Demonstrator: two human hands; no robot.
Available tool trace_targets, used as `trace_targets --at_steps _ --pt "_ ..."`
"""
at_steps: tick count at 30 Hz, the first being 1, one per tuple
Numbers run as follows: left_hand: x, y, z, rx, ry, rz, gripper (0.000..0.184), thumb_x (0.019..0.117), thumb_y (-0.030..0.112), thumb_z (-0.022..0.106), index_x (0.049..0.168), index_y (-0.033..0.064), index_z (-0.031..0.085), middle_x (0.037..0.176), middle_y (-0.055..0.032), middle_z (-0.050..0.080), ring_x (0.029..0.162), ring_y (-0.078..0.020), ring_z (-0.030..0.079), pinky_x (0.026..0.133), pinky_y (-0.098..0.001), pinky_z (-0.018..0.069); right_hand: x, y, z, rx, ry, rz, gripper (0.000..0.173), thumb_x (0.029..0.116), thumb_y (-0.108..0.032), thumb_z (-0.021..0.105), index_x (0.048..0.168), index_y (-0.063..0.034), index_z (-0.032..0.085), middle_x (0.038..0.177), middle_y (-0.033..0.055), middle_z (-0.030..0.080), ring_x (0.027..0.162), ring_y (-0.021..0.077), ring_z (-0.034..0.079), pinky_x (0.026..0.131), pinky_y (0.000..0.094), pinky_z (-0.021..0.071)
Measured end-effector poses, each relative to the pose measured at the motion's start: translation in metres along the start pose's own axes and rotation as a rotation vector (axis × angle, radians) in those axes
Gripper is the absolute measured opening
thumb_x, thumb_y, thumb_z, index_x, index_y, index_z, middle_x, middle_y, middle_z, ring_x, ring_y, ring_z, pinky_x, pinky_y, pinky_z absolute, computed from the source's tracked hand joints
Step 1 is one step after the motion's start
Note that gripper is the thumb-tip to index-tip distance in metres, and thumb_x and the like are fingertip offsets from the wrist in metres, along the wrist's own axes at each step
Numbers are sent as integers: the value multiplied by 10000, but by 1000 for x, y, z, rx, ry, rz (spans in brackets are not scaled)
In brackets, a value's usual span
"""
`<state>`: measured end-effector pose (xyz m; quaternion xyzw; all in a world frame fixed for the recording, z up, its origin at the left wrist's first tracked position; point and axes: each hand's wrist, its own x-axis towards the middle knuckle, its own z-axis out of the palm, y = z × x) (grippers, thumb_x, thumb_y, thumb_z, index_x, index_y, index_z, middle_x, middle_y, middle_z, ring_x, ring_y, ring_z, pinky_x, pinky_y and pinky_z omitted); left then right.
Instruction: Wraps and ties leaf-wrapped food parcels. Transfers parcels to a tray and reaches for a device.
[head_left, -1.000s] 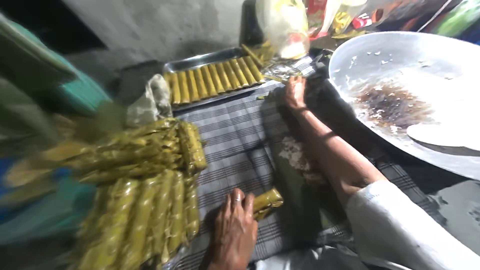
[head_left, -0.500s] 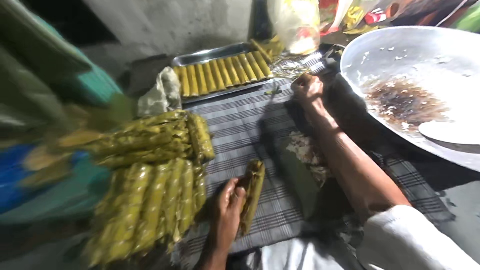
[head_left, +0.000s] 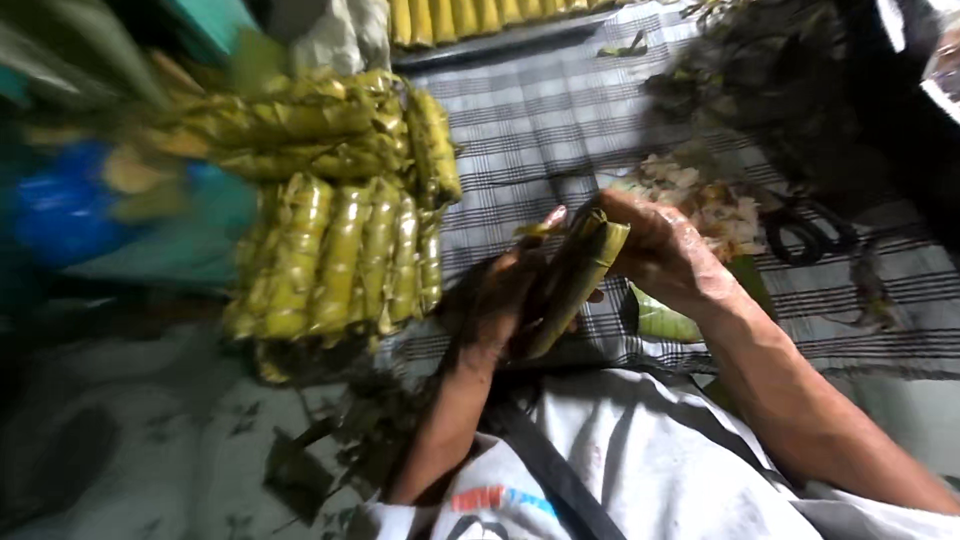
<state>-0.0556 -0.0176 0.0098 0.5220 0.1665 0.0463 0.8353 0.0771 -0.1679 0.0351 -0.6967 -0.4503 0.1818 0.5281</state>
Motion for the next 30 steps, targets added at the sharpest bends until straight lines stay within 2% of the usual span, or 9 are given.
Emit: trace_targets --at_steps 2,5,10,13,16,20,25,28,30 --pt "3 -6 -3 3 -68 0 402 1088 280 399 1404 114 583 862 -37 717 631 -95 677 550 -240 596 -6 6 -1 179 8 16 235 882 23 593 1095 -42 667 921 -33 684 743 6 647 637 160 572" --pt "7 -10 -3 15 -116 -19 488 1069 437 453 1429 140 594 992 -56 739 683 -107 693 574 -244 602 -15 13 0 286 46 45 224 900 27 581 1081 -57 684 893 -54 703 737 0 661 641 159 579" --pt "8 -7 1 -163 -151 -89 344 1093 240 345 1190 107 647 862 -86 749 645 -148 732 530 -249 611 -25 19 1 329 22 16 302 890 67 628 1173 -23 681 1021 -12 724 842 34 680 727 184 591" --pt "8 -8 1 -198 -179 -88 352 1104 256 382 1252 126 673 875 -94 755 655 -143 734 540 -247 615 -27 18 2 348 -13 15 337 885 65 654 1202 -38 608 968 9 707 810 75 686 708 215 609" --pt "7 -11 -1 -156 -146 -75 354 1092 212 378 1245 105 678 859 -89 754 630 -143 727 526 -256 614 -33 11 1 160 -19 50 260 893 -2 684 1147 -50 654 928 -48 732 806 5 692 724 166 600" --pt "7 -8 -7 103 -38 42 332 1097 238 445 1053 71 728 821 -55 732 612 -120 692 538 -280 610 -42 6 -1 -122 -44 116 103 925 -105 636 968 -114 729 776 -84 679 656 -42 619 607 138 540" --pt "9 0 -19 710 25 206 300 1072 259 532 1231 106 736 1094 26 753 932 12 683 859 -212 561 -51 5 7 -119 -81 295 116 961 -152 607 971 -120 718 709 -57 670 578 9 624 537 194 547" --pt "12 5 -19 1007 41 214 273 1060 263 562 1192 135 763 1093 -14 767 916 -72 713 852 -315 566 -49 7 17 -101 -94 371 112 976 -134 611 962 -109 719 688 -41 671 552 27 626 529 213 553" --pt "14 6 -17 1181 79 280 248 1039 263 604 1071 97 786 968 -82 761 825 -186 713 773 -417 559 -46 8 21 -151 -95 395 102 986 -137 622 975 -107 719 687 -26 673 550 54 637 532 248 567"
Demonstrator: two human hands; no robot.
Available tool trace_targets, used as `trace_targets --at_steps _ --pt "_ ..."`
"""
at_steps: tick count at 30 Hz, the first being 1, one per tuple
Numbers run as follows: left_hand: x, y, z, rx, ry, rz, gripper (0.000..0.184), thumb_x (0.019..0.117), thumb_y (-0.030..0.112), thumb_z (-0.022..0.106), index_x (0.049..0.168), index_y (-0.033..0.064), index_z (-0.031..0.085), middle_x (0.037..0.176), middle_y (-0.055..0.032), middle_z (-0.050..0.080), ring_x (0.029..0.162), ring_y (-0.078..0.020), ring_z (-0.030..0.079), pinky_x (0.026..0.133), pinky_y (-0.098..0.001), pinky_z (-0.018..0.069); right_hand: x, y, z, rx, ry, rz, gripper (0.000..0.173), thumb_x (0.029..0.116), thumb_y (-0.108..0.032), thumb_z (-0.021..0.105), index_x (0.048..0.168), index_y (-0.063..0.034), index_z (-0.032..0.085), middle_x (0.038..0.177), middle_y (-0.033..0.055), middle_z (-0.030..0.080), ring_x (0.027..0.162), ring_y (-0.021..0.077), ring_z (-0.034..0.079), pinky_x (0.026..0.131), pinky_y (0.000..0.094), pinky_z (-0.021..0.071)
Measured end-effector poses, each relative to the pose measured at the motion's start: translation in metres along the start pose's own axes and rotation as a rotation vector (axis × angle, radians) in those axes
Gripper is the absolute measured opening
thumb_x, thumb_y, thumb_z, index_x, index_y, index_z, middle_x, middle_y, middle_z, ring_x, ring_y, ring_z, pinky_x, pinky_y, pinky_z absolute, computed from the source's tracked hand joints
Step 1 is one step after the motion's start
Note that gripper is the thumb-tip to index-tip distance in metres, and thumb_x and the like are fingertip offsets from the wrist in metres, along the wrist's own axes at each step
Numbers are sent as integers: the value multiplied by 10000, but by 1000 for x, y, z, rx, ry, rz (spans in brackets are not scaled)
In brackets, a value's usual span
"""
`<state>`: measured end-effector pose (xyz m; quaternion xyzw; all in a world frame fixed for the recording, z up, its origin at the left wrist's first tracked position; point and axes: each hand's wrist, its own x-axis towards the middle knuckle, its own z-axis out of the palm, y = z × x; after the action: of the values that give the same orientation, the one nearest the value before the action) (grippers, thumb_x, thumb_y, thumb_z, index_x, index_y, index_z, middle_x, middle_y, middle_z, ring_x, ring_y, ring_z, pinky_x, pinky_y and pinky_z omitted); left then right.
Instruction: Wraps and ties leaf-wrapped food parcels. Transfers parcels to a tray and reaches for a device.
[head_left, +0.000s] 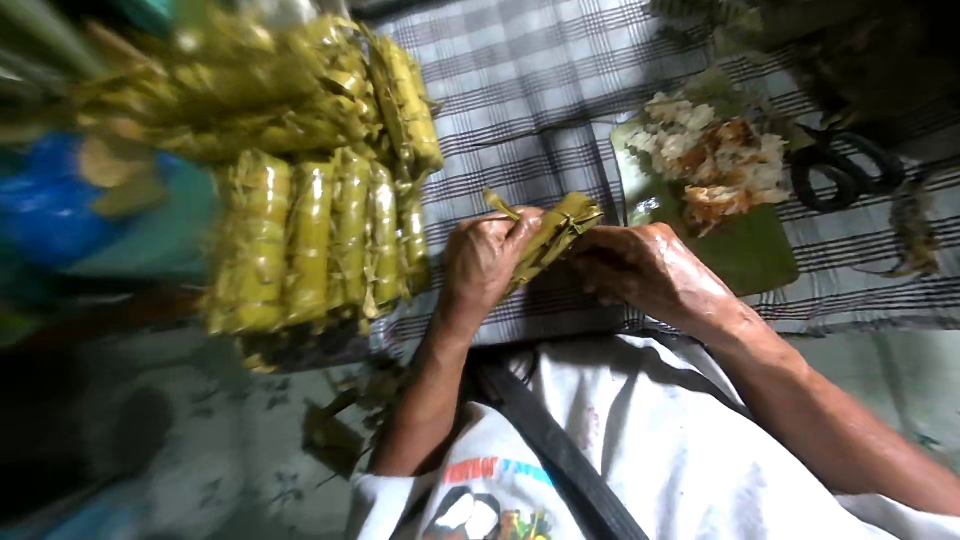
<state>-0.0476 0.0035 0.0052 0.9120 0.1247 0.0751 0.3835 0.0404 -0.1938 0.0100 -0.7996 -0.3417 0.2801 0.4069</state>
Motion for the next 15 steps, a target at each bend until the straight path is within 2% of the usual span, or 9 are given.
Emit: trace_targets --at_steps 2,4,6,8,11,13,15 --pt "9 -4 0 130 27 31 215 1011 235 648 975 66 777 930 -124 746 847 -271 711 778 -489 552 1 -3 1 -103 3 30 89 986 -157 635 956 -122 712 690 -14 673 568 100 655 552 316 578" --pt "24 -11 1 164 29 -25 177 967 226 687 922 75 769 876 -102 736 822 -243 704 756 -480 534 -1 -4 1 -202 -17 42 82 979 -162 645 941 -127 709 682 0 666 586 143 658 567 378 561" --pt "36 -15 -1 177 -15 -84 160 945 231 701 921 86 766 840 -85 725 807 -231 695 750 -483 524 -5 -5 1 -270 -32 24 84 964 -146 638 911 -116 695 650 18 631 580 179 640 553 414 519" --pt "44 -14 -5 183 -67 -116 164 935 237 714 919 81 761 829 -88 719 813 -242 691 755 -499 518 -11 -6 2 -319 -29 0 101 960 -145 621 889 -112 685 621 21 590 570 189 611 529 410 476" --pt "48 -14 -7 160 -93 -93 139 919 218 727 894 83 749 807 -69 713 789 -206 684 745 -463 518 -21 -6 4 -391 24 -87 127 943 -160 598 856 -119 681 605 12 566 555 188 597 495 389 442" --pt "48 -13 -7 132 -94 -78 131 915 209 734 885 82 746 800 -59 710 772 -184 677 738 -444 520 -24 -10 1 -434 52 -137 140 933 -166 578 846 -126 679 623 11 571 552 193 594 481 389 426" --pt "47 -12 -8 114 -92 -64 143 926 214 716 886 79 744 796 -63 705 768 -184 675 741 -446 524 -23 -16 -7 -461 57 -198 151 923 -163 564 889 -130 707 679 14 607 563 197 604 469 395 433"
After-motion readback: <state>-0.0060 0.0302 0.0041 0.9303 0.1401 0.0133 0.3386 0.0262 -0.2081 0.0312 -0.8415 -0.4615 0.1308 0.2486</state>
